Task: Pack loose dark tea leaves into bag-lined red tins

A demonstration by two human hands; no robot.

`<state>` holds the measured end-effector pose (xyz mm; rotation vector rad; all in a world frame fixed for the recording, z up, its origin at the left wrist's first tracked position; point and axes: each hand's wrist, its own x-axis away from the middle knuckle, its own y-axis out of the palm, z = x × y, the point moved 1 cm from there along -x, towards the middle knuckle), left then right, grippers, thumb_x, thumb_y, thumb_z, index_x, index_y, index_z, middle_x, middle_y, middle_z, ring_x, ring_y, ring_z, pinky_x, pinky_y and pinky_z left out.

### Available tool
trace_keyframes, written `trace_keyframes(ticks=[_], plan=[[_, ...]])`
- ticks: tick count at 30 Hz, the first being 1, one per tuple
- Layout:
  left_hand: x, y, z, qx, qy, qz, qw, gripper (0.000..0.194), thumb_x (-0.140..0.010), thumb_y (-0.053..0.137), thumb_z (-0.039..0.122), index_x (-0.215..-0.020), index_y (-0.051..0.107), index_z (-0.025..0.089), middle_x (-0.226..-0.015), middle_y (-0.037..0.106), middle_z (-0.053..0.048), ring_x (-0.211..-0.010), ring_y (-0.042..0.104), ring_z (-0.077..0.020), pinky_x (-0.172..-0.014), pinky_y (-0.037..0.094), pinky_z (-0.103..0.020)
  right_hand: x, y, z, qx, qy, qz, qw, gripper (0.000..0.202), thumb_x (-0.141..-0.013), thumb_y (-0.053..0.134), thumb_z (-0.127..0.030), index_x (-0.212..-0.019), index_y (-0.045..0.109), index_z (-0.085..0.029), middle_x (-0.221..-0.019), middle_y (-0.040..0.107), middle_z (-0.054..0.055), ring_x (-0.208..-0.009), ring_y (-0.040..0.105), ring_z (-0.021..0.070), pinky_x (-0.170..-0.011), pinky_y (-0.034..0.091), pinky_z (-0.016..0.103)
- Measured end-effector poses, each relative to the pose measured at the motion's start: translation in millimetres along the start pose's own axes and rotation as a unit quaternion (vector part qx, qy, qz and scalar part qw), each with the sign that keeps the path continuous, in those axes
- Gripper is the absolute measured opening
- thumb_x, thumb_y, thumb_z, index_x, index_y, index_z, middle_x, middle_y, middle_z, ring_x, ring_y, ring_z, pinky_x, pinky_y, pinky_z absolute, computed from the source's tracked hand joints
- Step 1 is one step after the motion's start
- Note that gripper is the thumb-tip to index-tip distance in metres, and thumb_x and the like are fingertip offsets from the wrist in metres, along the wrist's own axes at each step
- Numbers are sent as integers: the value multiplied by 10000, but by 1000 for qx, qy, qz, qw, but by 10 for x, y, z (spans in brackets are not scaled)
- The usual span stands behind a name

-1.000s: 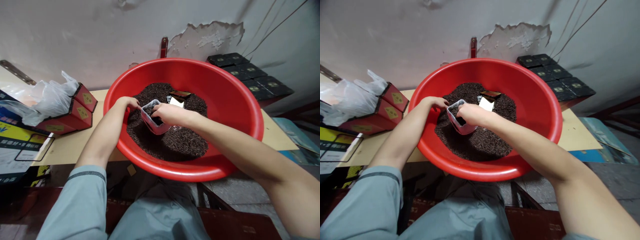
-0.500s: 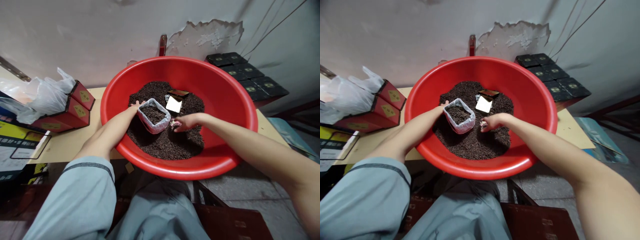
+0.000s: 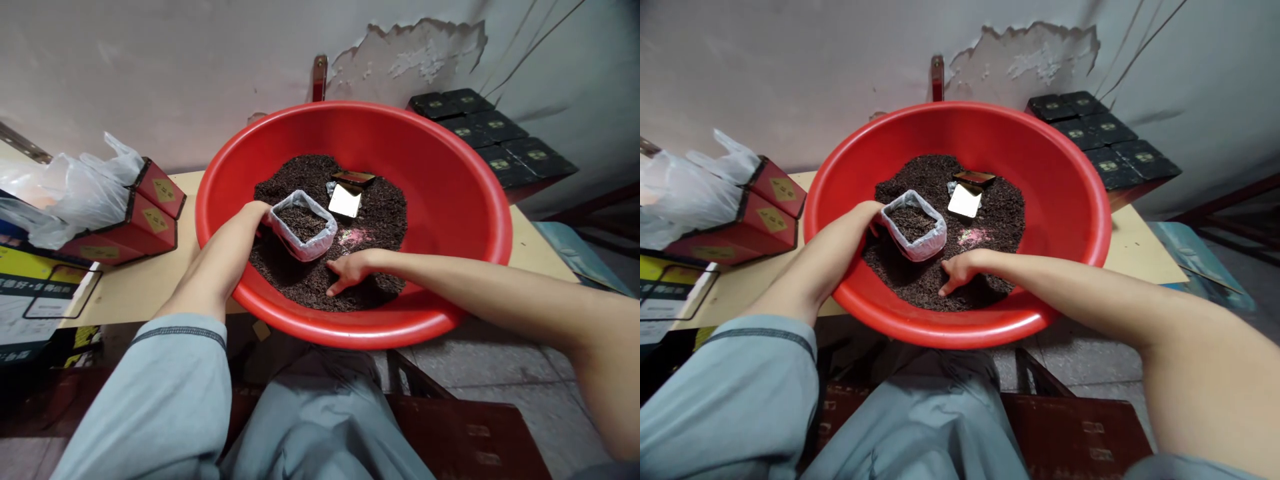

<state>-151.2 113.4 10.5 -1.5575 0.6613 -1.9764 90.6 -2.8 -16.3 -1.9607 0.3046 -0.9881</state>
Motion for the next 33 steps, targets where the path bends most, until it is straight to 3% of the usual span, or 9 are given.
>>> trace_keyframes(ticks=[3,8,11,17,20,22,25,28,33], plan=[[63,-115,-19,24,-56,-22,998,540,-687,878,360,-1204,762,256,-1224,766,-101,-1092,701,-330,-821,625,-359,18,-171,58,23,33,-71,997,529,-869,758,-509,-1235,772,-127,-1102,802,138,-938,769,241,-775,562,300],[365,-498,-27,3,-1,119,993,725,-728,802,386,-1428,629,316,-1311,715,-64,-1148,687,-295,-864,592,-290,240,-641,297,-27,49,9,998,286,-916,681,-396,-1117,794,-225,-961,803,42,-860,743,217,-744,527,294],[615,-691,48,13,89,172,981,722,-782,760,424,-1473,577,319,-1309,680,-52,-1151,668,-292,-889,569,-305,439,-954,373,-72,55,128,988,247,-908,686,-436,-1018,788,-240,-938,795,43,-851,732,229,-748,540,317],[907,-658,341,-8,156,140,978,719,-827,721,483,-1507,534,346,-1292,654,-20,-1242,605,-341,-937,517,-361,269,-1213,43,-341,55,352,870,486,-1011,503,-656,-1167,687,-233,-889,756,80,-688,690,217,-627,580,356],[979,-540,417,1,179,136,974,728,-815,717,488,-1505,541,338,-1331,666,-15,-1273,598,-333,-977,511,-361,-8,-1139,-164,-449,52,387,804,571,-1059,377,-670,-1281,593,-190,-1103,763,137,-838,740,219,-697,613,336],[1003,-491,408,18,195,141,970,756,-813,710,498,-1528,527,336,-1368,668,-20,-1287,600,-322,-994,508,-353,-121,-1072,-255,-488,46,380,784,553,-1082,358,-622,-1305,571,-163,-1222,745,174,-959,752,217,-783,621,323],[1004,-469,340,16,189,132,973,856,-808,728,530,-1597,452,344,-1409,667,-45,-1313,594,-331,-999,506,-363,-109,-1021,-326,-500,22,355,789,551,-1102,331,-565,-1351,581,-143,-1305,732,192,-1071,745,220,-883,615,335],[1014,-484,280,10,172,113,978,890,-846,727,507,-1647,367,365,-1440,657,-70,-1303,604,-337,-988,508,-395,61,-1034,-357,-449,10,345,824,581,-1106,309,-565,-1383,624,-164,-1318,742,161,-1142,734,238,-939,606,375],[1043,-552,219,15,208,152,966,823,-918,655,426,-1670,335,327,-1502,621,-88,-1309,616,-322,-1006,510,-404,312,-934,-452,-180,-36,374,909,540,-1068,492,-484,-1485,610,-161,-1593,549,173,-1497,499,317,-1222,420,490]])
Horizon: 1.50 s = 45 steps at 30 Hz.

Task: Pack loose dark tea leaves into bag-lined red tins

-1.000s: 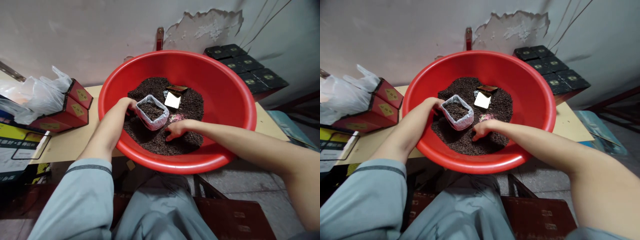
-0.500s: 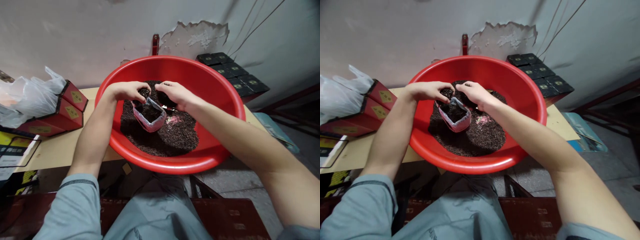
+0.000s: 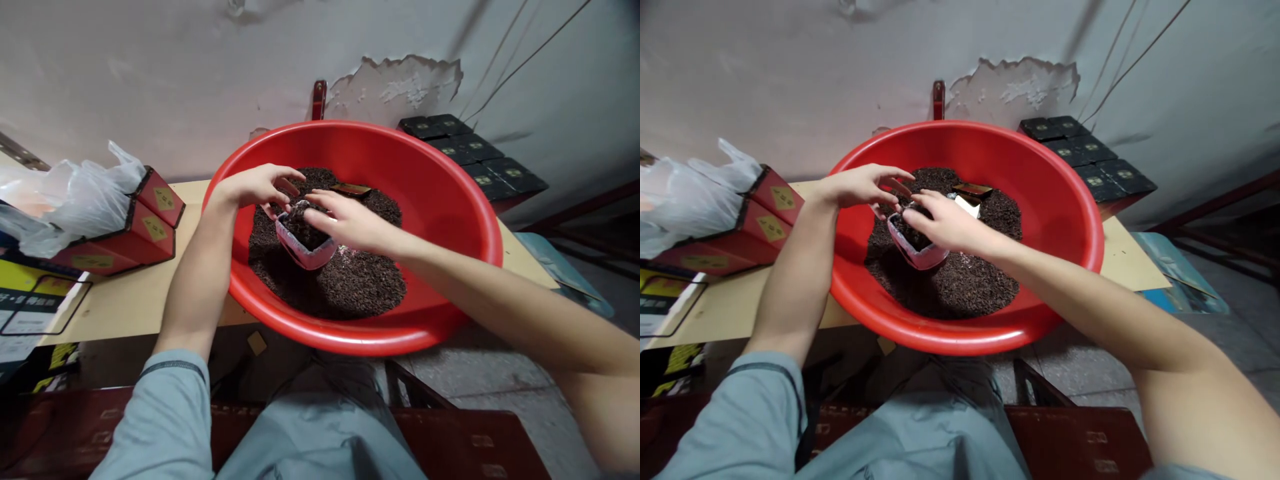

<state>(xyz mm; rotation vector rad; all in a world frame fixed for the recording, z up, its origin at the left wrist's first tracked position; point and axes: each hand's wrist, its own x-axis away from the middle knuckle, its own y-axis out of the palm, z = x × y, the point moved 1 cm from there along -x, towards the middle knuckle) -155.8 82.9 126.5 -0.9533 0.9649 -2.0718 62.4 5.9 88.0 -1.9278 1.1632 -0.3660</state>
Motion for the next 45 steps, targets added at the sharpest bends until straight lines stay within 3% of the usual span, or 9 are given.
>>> trace_keyframes(ticks=[3,5,10,16,23,26,32,38,45], plan=[[-59,14,-72,-45,60,-11,997,963,-815,743,500,-1668,355,278,-1623,522,-100,-1462,498,-361,-1141,445,-427,111,96,-7,132,-76,-70,986,775,-930,740,-485,-1549,533,-69,-1694,365,261,-1590,337,393,-1283,337,529],[-124,86,-102,-76,109,-32,991,1134,-716,805,558,-1688,301,265,-1738,360,-107,-1581,335,-378,-1234,356,-438,122,136,18,180,-90,-101,974,708,-891,787,-480,-1447,635,-69,-1604,496,269,-1513,455,417,-1244,401,546],[-267,423,-24,-141,115,-55,982,1431,-590,896,507,-1697,121,32,-1782,45,-275,-1645,93,-428,-1311,220,-485,70,197,157,190,-164,-53,967,769,-892,766,-510,-1489,582,-62,-1584,515,264,-1512,446,423,-1252,379,610],[-332,560,-20,-173,147,22,974,1189,-518,895,338,-1576,404,107,-1566,490,-227,-1387,538,-402,-1167,458,-445,29,198,498,182,-192,-107,958,822,-936,669,-474,-1594,453,-32,-1684,369,276,-1580,364,387,-1278,356,573],[-309,723,40,-119,27,103,987,1085,-542,884,555,-1449,495,104,-1426,538,-219,-1252,641,-425,-1064,541,-469,-92,56,689,188,-234,-114,947,705,-965,588,-367,-1578,479,-38,-1665,415,254,-1583,366,363,-1285,308,604],[-202,888,75,-117,23,133,984,1158,-604,867,606,-1517,417,53,-1495,496,-291,-1353,577,-460,-1122,496,-500,1,112,708,204,-268,-98,936,766,-952,623,-377,-1573,445,34,-1648,404,310,-1573,374,388,-1271,337,595],[-79,919,93,-191,113,81,972,1314,-752,785,677,-1687,95,63,-1765,77,-315,-1651,14,-457,-1303,68,-631,56,208,724,209,-292,-83,930,864,-925,678,-484,-1592,428,6,-1655,411,292,-1591,329,405,-1283,309,604],[-80,764,42,-153,94,32,983,1396,-742,726,802,-1714,12,100,-1770,14,-293,-1645,-76,-456,-1280,-30,-675,31,196,711,199,-272,-88,938,854,-939,679,-485,-1582,440,24,-1649,408,310,-1586,344,395,-1291,300,573],[-131,709,-73,-77,86,33,993,1215,-791,710,730,-1698,193,108,-1776,136,-253,-1660,62,-408,-1319,123,-584,39,214,653,126,-267,-97,950,833,-919,709,-452,-1605,445,-58,-1668,413,252,-1607,299,388,-1297,268,604]])
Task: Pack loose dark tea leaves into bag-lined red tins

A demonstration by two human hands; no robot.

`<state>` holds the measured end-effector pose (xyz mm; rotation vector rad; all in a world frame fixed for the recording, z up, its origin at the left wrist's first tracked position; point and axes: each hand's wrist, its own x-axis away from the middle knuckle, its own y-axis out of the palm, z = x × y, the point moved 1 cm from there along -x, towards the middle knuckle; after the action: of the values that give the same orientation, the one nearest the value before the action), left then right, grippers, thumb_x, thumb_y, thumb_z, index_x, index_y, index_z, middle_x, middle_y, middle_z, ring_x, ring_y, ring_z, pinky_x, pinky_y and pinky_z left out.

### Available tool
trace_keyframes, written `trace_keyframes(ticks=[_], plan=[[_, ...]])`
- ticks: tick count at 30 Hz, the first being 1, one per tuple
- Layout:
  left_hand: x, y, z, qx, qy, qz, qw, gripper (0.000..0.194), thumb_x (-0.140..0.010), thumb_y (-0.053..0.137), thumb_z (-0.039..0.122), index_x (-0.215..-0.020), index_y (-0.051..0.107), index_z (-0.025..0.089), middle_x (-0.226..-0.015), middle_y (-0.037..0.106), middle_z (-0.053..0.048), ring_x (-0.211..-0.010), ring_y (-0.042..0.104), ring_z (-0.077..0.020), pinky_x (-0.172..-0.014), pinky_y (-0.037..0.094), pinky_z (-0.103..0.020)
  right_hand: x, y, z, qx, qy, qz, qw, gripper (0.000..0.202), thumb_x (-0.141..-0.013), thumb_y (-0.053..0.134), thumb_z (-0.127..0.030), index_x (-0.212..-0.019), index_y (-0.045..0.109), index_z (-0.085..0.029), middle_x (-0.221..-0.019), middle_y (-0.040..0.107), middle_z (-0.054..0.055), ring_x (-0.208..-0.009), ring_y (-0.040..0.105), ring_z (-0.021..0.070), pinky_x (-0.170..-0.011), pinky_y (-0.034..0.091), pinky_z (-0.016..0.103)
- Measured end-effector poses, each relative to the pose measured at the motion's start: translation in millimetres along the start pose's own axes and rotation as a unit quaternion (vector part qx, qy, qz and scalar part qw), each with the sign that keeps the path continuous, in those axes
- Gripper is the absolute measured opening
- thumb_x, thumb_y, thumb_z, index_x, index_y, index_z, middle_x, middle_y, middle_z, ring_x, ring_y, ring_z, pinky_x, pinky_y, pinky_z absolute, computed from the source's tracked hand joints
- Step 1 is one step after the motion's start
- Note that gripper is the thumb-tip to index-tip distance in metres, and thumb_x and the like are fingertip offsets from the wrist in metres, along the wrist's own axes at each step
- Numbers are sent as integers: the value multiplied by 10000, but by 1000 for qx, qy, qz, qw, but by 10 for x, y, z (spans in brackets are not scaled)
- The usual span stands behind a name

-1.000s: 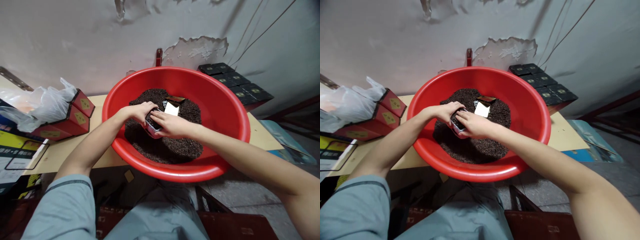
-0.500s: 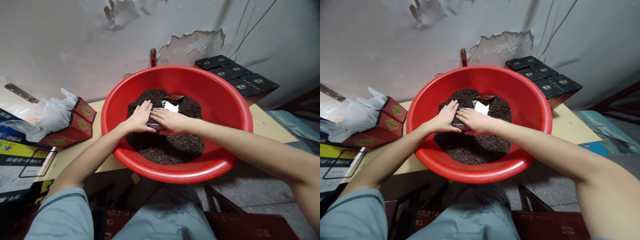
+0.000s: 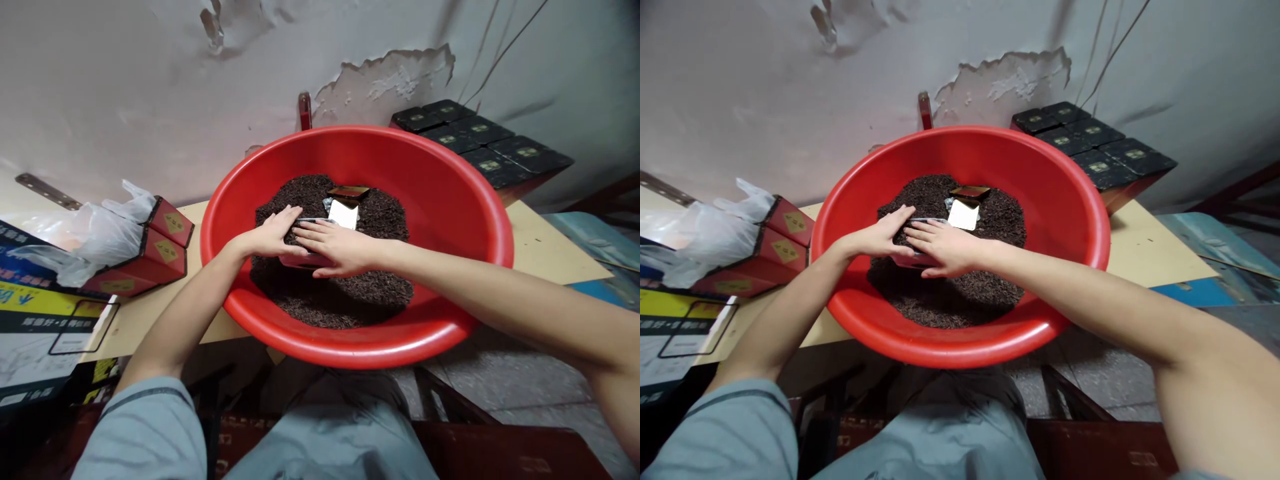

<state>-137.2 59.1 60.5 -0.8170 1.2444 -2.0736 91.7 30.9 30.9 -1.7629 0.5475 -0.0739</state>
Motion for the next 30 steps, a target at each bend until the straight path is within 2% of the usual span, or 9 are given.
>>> trace_keyframes(ticks=[3,6,8,11,15,20,25,28,30], plan=[[-64,7,-59,7,43,48,998,894,-916,606,615,-1632,378,131,-1728,341,-218,-1612,309,-352,-1305,256,-512,70,-161,52,-78,6,64,995,611,-1007,531,-282,-1607,475,-179,-1677,447,140,-1575,399,279,-1280,353,519],[-76,14,-55,-17,46,78,996,798,-963,567,553,-1627,393,145,-1692,419,-204,-1559,414,-332,-1279,322,-500,190,-317,84,-66,53,103,991,520,-1025,463,-228,-1530,580,-191,-1639,503,127,-1502,511,258,-1250,416,475],[-37,30,21,-64,18,77,995,801,-1004,510,549,-1653,341,111,-1725,343,-224,-1603,329,-351,-1300,258,-541,263,-329,53,-29,48,49,997,514,-1042,516,-347,-1495,613,-125,-1623,501,190,-1493,518,314,-1239,430,502],[46,99,219,-149,7,50,988,881,-1027,442,629,-1669,289,44,-1763,182,-254,-1657,121,-395,-1318,83,-620,318,-225,-31,19,11,-29,999,801,-995,611,-560,-1555,508,3,-1653,385,301,-1558,397,407,-1260,374,579],[98,214,402,-211,18,25,977,1145,-929,525,786,-1676,217,-25,-1753,95,-314,-1651,26,-448,-1310,24,-637,302,-91,-81,74,-3,-30,997,885,-1006,576,-603,-1599,421,36,-1665,346,319,-1590,329,408,-1297,291,588],[58,264,400,-242,35,20,969,1180,-904,614,744,-1678,185,-36,-1747,72,-338,-1645,6,-471,-1306,1,-635,253,-129,-61,94,-7,-23,995,789,-1008,571,-599,-1550,521,-28,-1606,483,283,-1525,451,406,-1272,306,628],[47,155,288,-169,51,14,984,1290,-847,641,800,-1705,79,19,-1755,-1,-320,-1641,-44,-469,-1285,-25,-675,226,-259,1,91,21,56,994,460,-1074,491,-418,-1390,693,-152,-1479,658,176,-1377,630,316,-1295,266,631],[62,-19,135,-61,43,65,995,1323,-799,611,885,-1727,58,122,-1780,7,-249,-1655,-8,-426,-1303,70,-638,227,-276,26,81,33,100,991,638,-1041,551,-476,-1590,499,-153,-1658,462,181,-1554,429,332,-1307,245,625],[51,-119,22,22,-2,139,990,1154,-882,452,902,-1726,157,172,-1785,129,-206,-1659,122,-377,-1304,186,-571,206,-223,32,72,10,56,996,812,-1009,590,-553,-1650,385,-98,-1713,340,218,-1610,309,356,-1306,261,599]])
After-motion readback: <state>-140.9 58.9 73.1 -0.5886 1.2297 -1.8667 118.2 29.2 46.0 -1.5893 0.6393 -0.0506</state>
